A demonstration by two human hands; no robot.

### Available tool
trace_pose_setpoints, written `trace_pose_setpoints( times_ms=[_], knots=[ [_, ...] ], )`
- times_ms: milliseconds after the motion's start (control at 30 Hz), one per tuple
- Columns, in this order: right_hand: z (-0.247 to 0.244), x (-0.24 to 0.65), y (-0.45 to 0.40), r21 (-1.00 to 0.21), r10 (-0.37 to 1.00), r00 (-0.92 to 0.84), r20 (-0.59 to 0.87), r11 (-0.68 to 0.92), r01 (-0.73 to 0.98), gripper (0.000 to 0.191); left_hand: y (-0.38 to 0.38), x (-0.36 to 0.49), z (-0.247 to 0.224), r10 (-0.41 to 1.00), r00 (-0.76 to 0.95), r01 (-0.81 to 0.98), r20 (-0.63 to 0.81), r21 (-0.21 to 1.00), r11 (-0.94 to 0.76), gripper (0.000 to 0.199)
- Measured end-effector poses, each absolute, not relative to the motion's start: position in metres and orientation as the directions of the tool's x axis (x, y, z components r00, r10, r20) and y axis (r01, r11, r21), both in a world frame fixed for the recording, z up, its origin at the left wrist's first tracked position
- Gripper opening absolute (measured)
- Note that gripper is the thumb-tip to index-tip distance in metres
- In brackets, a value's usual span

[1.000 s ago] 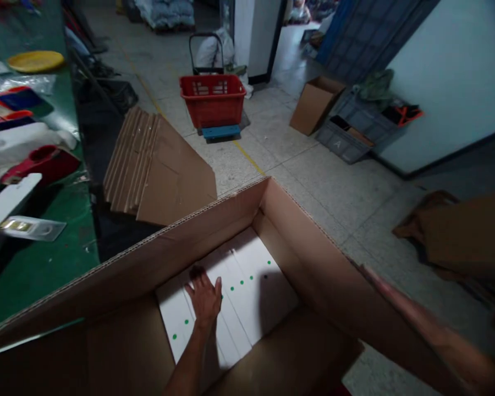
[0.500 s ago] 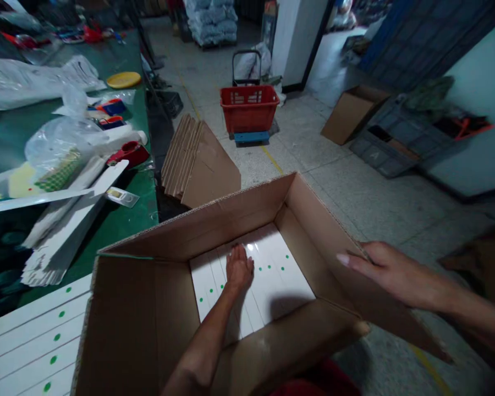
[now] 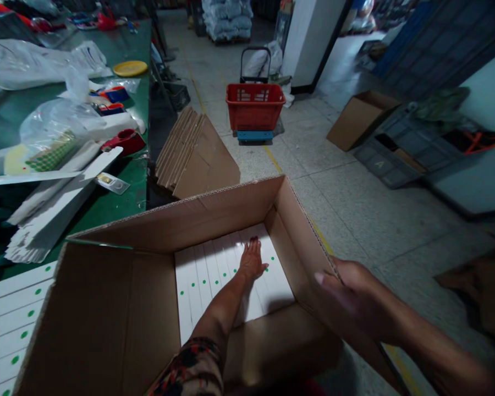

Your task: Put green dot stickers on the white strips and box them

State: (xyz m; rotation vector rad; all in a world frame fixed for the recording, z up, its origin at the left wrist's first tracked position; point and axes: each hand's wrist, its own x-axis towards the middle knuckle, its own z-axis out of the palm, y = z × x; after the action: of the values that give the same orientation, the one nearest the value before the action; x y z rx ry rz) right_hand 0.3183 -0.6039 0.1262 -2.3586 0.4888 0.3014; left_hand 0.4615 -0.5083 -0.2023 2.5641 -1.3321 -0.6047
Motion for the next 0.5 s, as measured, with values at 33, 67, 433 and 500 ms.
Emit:
trace_pose_setpoints(
  times_ms=[33, 67, 433, 500],
  knots=[
    [0.128, 0.320, -0.603, -0.611, -0.254, 0.909, -0.332, -0.676, -0.412, 0.028, -0.508, 0.464, -0.189, -0.803, 0.506, -0.721, -0.315, 0.358, -0.594, 0.095],
    [0.130, 0.321, -0.602, -0.623, -0.254, 0.912, -0.322, -0.668, -0.406, 0.027, -0.507, 0.466, -0.173, -0.785, 0.506, -0.697, -0.356, 0.367, -0.616, 0.094],
    [0.131, 0.324, -0.618, -0.365, -0.286, 0.922, -0.263, -0.855, -0.369, 0.033, -0.284, 0.411, 0.061, -0.236, 0.861, -0.314, 0.450, 0.106, -0.943, 0.057],
    [0.133, 0.325, -0.622, -0.258, -0.286, 0.915, -0.284, -0.897, -0.360, 0.037, -0.228, 0.393, 0.091, 0.044, 0.838, 0.027, 0.543, 0.040, -0.999, 0.078]
  ],
)
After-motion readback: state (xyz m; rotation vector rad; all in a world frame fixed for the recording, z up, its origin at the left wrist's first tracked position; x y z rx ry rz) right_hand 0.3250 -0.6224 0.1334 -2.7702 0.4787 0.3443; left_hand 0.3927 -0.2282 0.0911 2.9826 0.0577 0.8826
